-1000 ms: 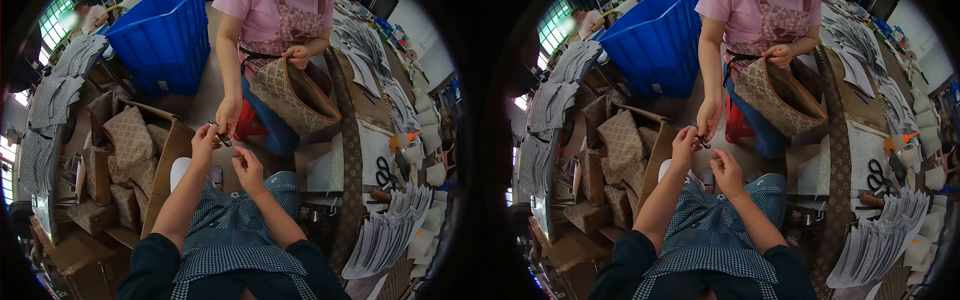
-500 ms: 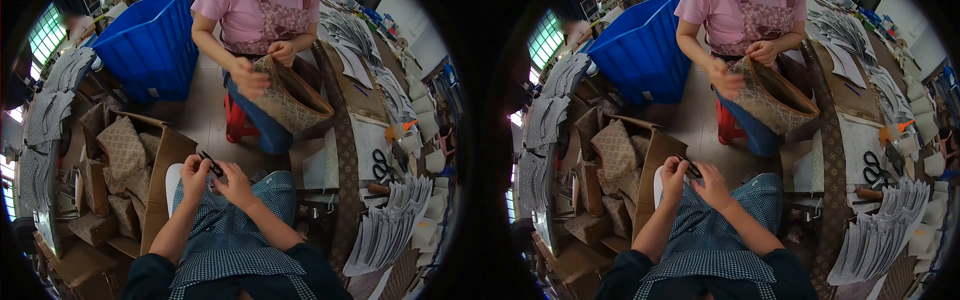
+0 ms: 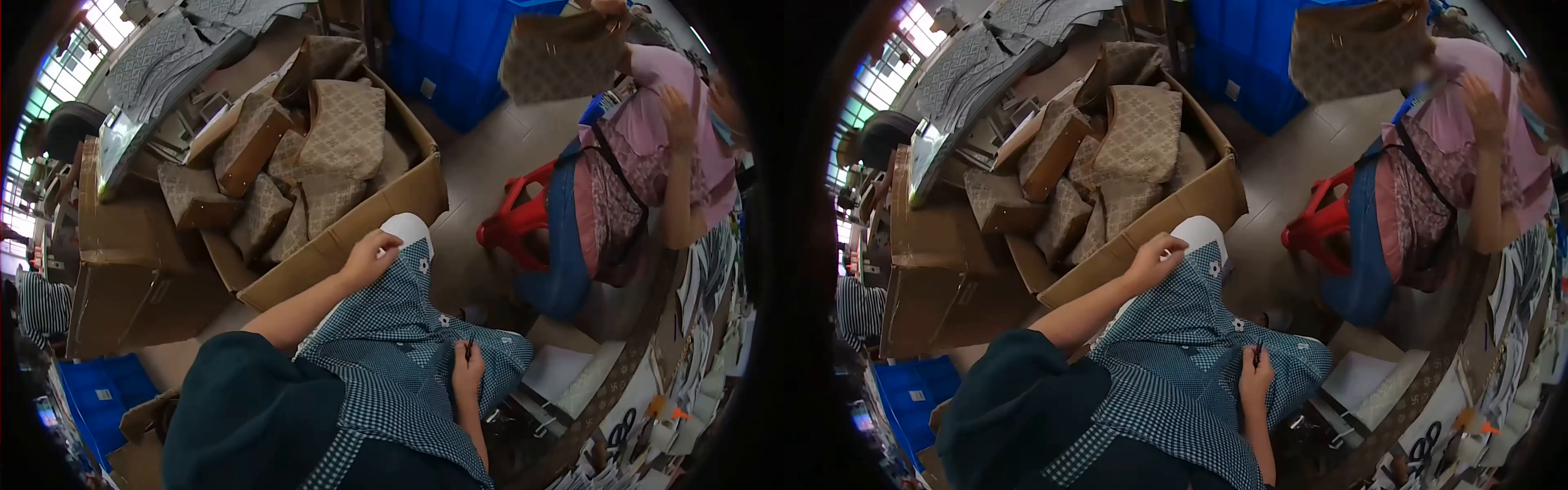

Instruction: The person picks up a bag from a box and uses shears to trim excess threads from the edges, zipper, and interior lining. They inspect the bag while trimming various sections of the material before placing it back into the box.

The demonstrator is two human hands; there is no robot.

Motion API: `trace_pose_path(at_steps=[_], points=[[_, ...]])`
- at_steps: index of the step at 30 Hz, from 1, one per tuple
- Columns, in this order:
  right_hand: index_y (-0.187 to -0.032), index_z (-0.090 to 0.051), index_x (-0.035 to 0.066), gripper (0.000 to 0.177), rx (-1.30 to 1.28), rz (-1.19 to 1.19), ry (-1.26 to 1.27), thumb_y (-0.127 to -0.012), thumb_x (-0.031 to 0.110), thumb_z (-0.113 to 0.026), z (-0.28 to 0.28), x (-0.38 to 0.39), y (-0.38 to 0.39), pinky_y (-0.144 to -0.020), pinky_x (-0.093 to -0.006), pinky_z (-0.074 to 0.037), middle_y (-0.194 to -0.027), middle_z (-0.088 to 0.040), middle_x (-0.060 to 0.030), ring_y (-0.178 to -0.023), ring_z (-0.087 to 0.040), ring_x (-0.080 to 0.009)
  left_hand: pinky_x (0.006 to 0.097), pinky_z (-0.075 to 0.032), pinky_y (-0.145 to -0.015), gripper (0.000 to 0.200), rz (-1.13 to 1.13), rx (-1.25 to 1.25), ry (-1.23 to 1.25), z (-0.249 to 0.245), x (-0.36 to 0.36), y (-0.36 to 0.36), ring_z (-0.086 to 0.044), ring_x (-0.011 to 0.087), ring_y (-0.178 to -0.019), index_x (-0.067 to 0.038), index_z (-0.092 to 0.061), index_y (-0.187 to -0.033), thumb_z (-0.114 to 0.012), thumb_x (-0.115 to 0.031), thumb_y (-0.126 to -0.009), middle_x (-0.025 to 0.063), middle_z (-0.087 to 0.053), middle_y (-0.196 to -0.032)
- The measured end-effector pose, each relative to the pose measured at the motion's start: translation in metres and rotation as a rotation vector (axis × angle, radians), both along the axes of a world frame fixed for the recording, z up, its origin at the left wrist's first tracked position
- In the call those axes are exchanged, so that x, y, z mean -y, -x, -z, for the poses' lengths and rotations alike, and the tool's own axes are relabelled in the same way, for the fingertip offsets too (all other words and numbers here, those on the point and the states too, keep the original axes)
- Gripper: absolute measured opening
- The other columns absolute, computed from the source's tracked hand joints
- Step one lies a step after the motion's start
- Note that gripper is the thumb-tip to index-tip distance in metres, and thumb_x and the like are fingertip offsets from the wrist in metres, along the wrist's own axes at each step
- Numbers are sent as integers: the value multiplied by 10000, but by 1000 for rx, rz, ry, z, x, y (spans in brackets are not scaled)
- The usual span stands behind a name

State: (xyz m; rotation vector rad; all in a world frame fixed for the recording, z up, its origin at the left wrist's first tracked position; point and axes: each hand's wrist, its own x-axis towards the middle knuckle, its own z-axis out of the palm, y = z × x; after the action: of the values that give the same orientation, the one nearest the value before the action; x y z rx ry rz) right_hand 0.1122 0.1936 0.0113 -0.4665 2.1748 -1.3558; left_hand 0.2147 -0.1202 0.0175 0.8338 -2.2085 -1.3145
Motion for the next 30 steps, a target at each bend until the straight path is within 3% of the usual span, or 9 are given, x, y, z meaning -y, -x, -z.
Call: trace_pose_path(at_steps=[3, 6, 12, 16, 19, 22, 25, 26, 30], points=[[-943, -620, -8, 203, 146, 59, -28, -1003, 170, -544, -4, 3, -4, -560, -233, -365, -681, -491, 29, -599, -414, -51, 324, -517, -746, 162, -336, -25, -87, 44, 45, -42, -646, 221, -845, -29, -677, -1027, -640, -86, -880, 115, -649, -946], [-939, -621, -8, 212, 32, 14, -80, -1011, 170, -528, 7, 10, -3, -569, -232, -371, -687, -480, 31, -611, -414, -50, 322, -518, -733, 172, -536, -14, 78, 69, 97, -69, -639, 209, -829, -7, -661, -1037, -651, -96, -890, 108, -643, -940], [-969, -643, -6, 228, -163, -157, -226, -996, 189, -528, -8, 21, -2, -679, -351, -510, -853, -692, -138, -740, -668, -262, 421, -423, -1000, 437, -729, 191, 162, 53, 206, -61, -513, 333, -1174, -7, -543, -1306, -619, -156, -902, 176, -557, -1235], [-974, -650, -5, 239, -184, -155, -233, -998, 199, -526, -8, 24, -5, -668, -348, -511, -852, -697, -136, -734, -671, -261, 457, -416, -1014, 452, -750, 340, 265, 63, 252, -51, -469, 358, -1220, -27, -541, -1327, -600, -205, -916, 171, -538, -1283], [-979, -660, -6, 252, -221, -146, -243, -1001, 208, -528, -7, 22, -9, -653, -349, -511, -852, -699, -141, -722, -669, -258, 467, -432, -989, 431, -715, 497, 150, 58, 262, -41, -483, 348, -1191, -58, -584, -1293, -622, -243, -905, 161, -579, -1233], [-985, -665, -6, 257, -175, -144, -319, -1002, 212, -529, -15, 24, -11, -644, -349, -510, -842, -695, -147, -714, -668, -256, 470, -450, -930, 360, -704, 433, -98, 57, 265, -31, -535, 331, -1093, -75, -662, -1174, -653, -288, -884, 139, -653, -1063], [-998, -667, -7, 259, -197, -154, -314, -1001, 214, -533, -14, 26, -10, -632, -351, -507, -830, -691, -153, -702, -665, -259, 468, -461, -858, 319, -531, 452, -3, 41, 254, -16, -599, 301, -957, -70, -706, -1050, -681, -328, -862, 121, -678, -881], [-998, -667, -7, 257, -195, -157, -322, -1000, 213, -534, -18, 28, -10, -631, -352, -507, -830, -691, -153, -701, -666, -261, 445, -476, -774, 279, -546, 358, 210, 39, 246, -9, -635, 298, -848, -49, -706, -972, -676, -307, -870, 126, -675, -799], [-975, -658, -7, 227, -206, -156, -225, -991, 185, -539, -11, 27, -7, -627, -347, -503, -818, -688, -140, -690, -660, -253, 395, -495, -733, 240, -305, 49, 77, -29, 229, 21, -646, 328, -834, -28, -678, -993, -652, -244, -891, 158, -681, -895]])
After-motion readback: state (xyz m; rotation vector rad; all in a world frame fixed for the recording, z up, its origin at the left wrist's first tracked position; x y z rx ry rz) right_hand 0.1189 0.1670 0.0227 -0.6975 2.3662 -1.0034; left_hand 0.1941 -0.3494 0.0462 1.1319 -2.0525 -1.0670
